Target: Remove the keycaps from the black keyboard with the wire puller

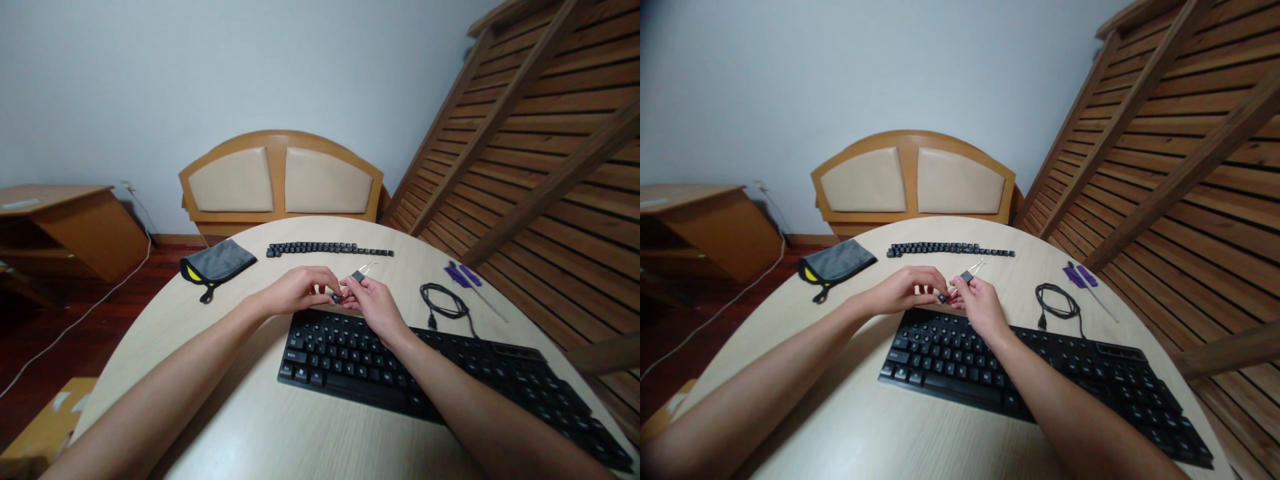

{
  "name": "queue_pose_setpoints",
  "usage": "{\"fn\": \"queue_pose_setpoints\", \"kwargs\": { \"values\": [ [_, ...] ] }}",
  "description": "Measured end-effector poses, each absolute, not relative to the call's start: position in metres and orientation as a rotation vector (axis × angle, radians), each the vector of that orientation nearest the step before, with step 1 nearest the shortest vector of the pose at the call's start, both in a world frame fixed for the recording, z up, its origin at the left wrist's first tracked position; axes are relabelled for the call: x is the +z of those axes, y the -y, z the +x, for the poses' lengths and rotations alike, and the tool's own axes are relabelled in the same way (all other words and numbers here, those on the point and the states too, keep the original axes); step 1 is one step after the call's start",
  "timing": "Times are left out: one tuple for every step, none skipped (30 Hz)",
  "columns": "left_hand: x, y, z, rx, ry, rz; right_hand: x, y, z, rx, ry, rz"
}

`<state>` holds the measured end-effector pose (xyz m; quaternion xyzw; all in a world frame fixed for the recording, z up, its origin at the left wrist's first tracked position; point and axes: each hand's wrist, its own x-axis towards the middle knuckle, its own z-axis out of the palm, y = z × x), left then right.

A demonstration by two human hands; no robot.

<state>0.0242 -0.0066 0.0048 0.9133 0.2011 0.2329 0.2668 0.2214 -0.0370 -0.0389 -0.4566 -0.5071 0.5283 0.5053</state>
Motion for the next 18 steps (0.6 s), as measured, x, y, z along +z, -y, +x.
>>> {"fn": "queue_pose_setpoints", "kwargs": {
  "values": [
    [0.005, 0.007, 0.025, 0.626, -0.545, 2.466, -0.039, 0.037, 0.221, 1.277, 1.221, -1.113],
    [0.005, 0.008, 0.026, 0.627, -0.544, 2.467, -0.039, 0.036, 0.221, 1.282, 1.219, -1.127],
    [0.005, 0.009, 0.027, 0.638, -0.540, 2.464, -0.039, 0.036, 0.221, 1.287, 1.213, -1.141],
    [0.005, 0.010, 0.029, 0.654, -0.532, 2.457, -0.040, 0.036, 0.221, 1.294, 1.207, -1.154],
    [0.005, 0.011, 0.030, 0.672, -0.523, 2.446, -0.040, 0.036, 0.221, 1.299, 1.202, -1.166],
    [0.005, 0.012, 0.031, 0.694, -0.523, 2.435, -0.040, 0.036, 0.221, 1.300, 1.199, -1.176],
    [0.006, 0.012, 0.031, 0.729, -0.539, 2.425, -0.040, 0.036, 0.220, 1.300, 1.196, -1.182],
    [0.006, 0.010, 0.031, 0.776, -0.573, 2.424, -0.040, 0.036, 0.220, 1.298, 1.192, -1.187],
    [0.005, 0.007, 0.030, 0.835, -0.635, 2.436, -0.040, 0.036, 0.219, 1.297, 1.189, -1.191],
    [0.004, 0.003, 0.027, 0.909, -0.719, 2.457, -0.040, 0.036, 0.218, 1.298, 1.186, -1.194],
    [0.002, -0.003, 0.024, 0.986, -0.824, 2.489, -0.040, 0.036, 0.217, 1.301, 1.185, -1.197],
    [0.000, -0.010, 0.020, 1.047, -0.956, 2.525, -0.040, 0.036, 0.217, 1.304, 1.187, -1.198],
    [-0.004, -0.018, 0.016, 1.089, -1.093, 2.554, -0.041, 0.035, 0.216, 1.308, 1.193, -1.198],
    [-0.008, -0.027, 0.011, 1.107, -1.255, 2.573, -0.042, 0.035, 0.215, 1.310, 1.201, -1.196],
    [-0.013, -0.035, 0.006, 1.070, -1.418, 2.598, -0.042, 0.034, 0.215, 1.313, 1.209, -1.192],
    [-0.018, -0.043, 0.000, 1.045, -1.485, 2.599, -0.043, 0.034, 0.215, 1.314, 1.213, -1.188],
    [-0.024, -0.050, -0.005, 1.027, -1.527, 2.598, -0.044, 0.034, 0.214, 1.317, 1.216, -1.185],
    [-0.029, -0.056, -0.009, 1.005, -1.566, 2.599, -0.044, 0.034, 0.214, 1.319, 1.218, -1.184]
  ]
}}
